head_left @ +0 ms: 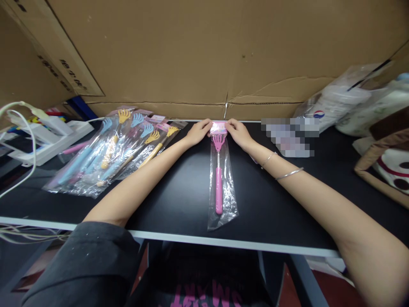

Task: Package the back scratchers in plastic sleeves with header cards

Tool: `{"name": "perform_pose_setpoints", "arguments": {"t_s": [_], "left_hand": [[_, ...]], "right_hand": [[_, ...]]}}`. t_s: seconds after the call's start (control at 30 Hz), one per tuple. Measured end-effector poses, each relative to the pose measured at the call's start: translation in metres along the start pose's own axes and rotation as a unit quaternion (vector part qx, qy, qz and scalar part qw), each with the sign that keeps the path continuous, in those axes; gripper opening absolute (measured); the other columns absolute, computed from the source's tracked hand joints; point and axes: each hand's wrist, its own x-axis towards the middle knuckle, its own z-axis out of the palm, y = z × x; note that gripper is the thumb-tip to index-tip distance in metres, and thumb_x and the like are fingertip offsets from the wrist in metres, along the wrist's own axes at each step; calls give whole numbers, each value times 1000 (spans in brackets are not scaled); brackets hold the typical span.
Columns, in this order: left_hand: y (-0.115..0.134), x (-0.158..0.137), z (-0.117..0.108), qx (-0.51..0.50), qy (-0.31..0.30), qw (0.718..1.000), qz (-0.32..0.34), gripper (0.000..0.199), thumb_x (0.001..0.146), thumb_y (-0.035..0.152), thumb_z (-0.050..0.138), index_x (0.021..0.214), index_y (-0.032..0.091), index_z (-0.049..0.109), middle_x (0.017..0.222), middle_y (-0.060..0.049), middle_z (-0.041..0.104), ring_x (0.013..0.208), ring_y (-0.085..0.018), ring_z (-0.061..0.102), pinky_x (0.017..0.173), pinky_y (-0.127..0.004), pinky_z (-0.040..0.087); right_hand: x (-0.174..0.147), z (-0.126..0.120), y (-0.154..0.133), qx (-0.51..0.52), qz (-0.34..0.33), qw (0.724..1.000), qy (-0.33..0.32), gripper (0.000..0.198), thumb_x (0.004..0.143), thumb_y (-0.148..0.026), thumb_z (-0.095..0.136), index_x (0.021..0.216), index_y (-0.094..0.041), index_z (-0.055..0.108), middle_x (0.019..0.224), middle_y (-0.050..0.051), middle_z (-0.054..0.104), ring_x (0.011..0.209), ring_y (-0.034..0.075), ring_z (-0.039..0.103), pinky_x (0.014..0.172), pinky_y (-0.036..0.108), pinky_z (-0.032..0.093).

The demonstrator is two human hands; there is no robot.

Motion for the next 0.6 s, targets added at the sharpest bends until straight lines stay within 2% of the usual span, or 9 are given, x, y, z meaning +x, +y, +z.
{"name": "perform_pose_setpoints", "arguments": {"t_s": [0.27,0.6], "left_hand": [[8,-2,1,-38,18,998,-50,30,101,26,44,74,18,52,62,4,57,65,-11,56,74,-22,41],[13,-3,0,-39,20,998,-50,34,102,24,43,69,18,50,62,3,58,65,-11,57,74,-22,43]], "right_hand": [[3,-1,8,21,-16,999,26,20,88,-27,52,69,-22,49,71,-2,54,77,17,50,77,30,38],[2,-1,7,3,-9,1000,-2,20,87,-33,47,71,-22,49,79,2,59,83,19,54,84,33,40]]}}
